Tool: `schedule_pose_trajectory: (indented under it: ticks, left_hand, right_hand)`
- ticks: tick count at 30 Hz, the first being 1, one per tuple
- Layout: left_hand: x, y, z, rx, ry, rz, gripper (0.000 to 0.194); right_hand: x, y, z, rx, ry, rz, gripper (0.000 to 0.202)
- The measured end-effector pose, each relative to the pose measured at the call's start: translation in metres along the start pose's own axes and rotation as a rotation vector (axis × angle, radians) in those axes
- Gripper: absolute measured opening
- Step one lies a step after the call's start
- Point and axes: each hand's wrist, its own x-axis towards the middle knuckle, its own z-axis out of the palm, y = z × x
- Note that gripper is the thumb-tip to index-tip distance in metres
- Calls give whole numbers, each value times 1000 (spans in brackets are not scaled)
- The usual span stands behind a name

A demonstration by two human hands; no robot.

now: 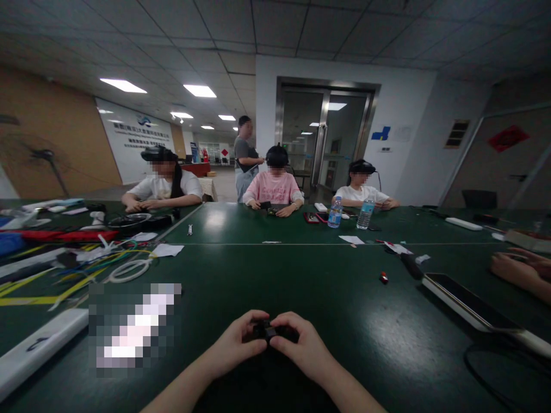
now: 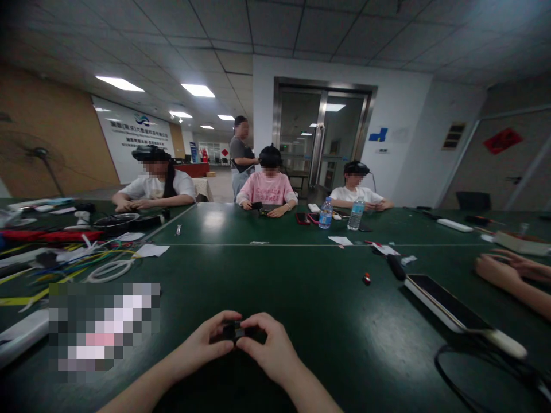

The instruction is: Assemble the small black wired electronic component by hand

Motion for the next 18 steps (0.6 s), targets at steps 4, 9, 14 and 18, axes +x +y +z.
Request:
schedule_pose_trajectory:
  ticks: [4,9,14,18]
  left_hand:
    - [-1,2,2,39,8,16,38]
    - [-2,5,4,23,-5,28,38]
    - [0,1,3,40,-10,44,37]
    - [0,1,2,49,3,39,36]
  right_hand:
    - [0,3,2,6,0,1,20]
    - [-1,3,2,18,-15,-1,16]
    - [-2,0,2,15,-20,4,15]
    - [-2,-5,2,36,-9,6,14]
